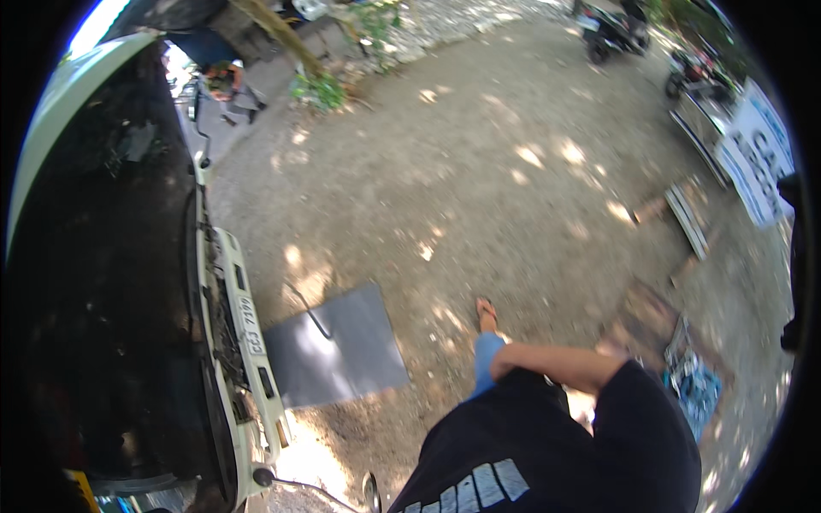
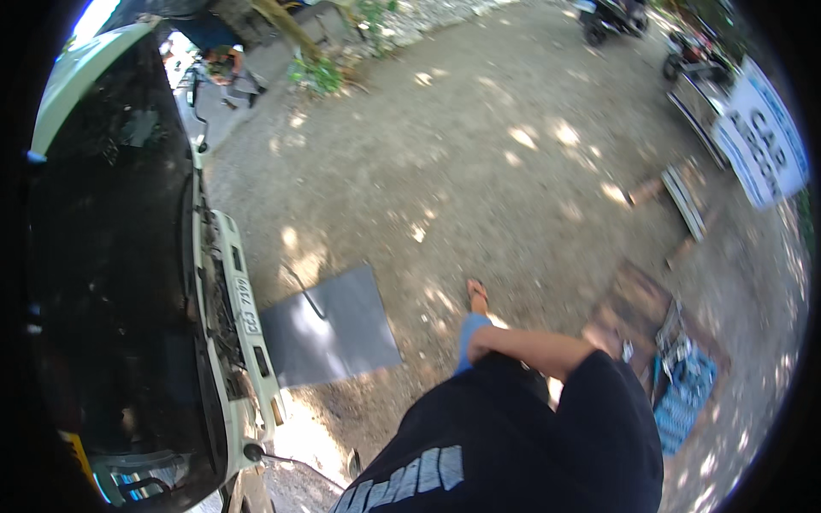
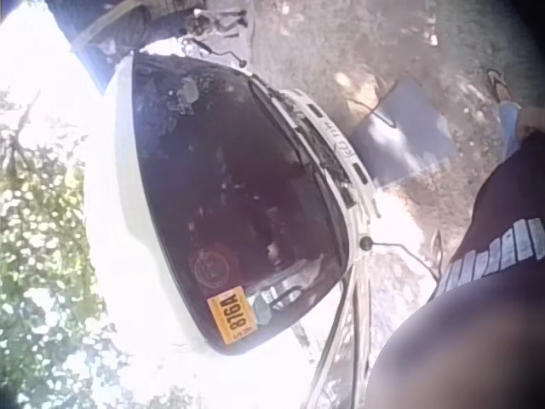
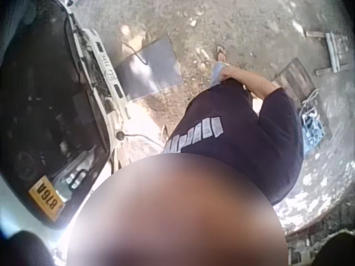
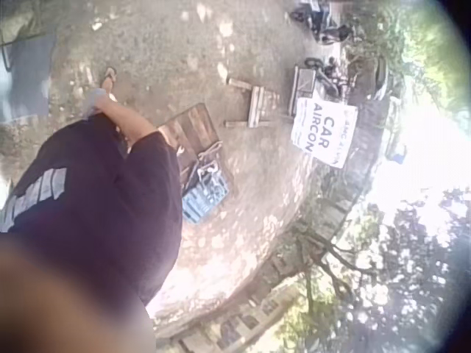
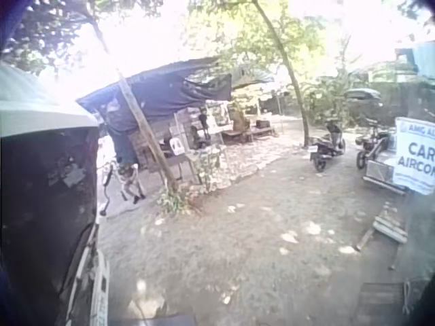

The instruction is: The person works on a white pickup truck with the hood open, using a wrench to tighten bolts on the engine. They walk to a tool rack to retrieve another wrench, return to the engine, and continue tightening bolts.

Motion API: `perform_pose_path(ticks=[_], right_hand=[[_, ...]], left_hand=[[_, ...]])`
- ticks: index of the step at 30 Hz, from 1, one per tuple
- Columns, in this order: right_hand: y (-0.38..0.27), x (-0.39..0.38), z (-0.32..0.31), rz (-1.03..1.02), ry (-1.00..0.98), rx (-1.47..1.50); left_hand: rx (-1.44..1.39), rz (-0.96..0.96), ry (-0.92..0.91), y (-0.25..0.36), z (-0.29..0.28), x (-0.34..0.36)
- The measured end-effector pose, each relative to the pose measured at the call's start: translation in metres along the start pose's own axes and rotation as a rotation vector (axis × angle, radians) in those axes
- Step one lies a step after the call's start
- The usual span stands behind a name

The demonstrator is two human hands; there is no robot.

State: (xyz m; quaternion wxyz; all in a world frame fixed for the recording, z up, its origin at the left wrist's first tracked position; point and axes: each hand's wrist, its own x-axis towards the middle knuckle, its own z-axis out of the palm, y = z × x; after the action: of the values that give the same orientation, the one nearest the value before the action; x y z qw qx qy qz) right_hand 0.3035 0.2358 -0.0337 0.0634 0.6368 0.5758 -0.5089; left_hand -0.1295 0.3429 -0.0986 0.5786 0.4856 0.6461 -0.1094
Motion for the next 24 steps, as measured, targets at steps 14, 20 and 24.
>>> perform_pose_path(ticks=[14,20,24], right_hand=[[0.091,0.02,-0.435,-0.196,1.021,-0.314],[0.145,0.104,-0.608,0.002,0.351,-0.45],[0.228,0.142,-0.685,0.142,0.419,-0.149]], left_hand=[[0.335,0.483,0.092,0.519,0.032,0.123],[0.427,0.806,-0.212,0.764,0.064,0.172],[0.407,0.928,-0.193,0.899,0.079,0.222]])
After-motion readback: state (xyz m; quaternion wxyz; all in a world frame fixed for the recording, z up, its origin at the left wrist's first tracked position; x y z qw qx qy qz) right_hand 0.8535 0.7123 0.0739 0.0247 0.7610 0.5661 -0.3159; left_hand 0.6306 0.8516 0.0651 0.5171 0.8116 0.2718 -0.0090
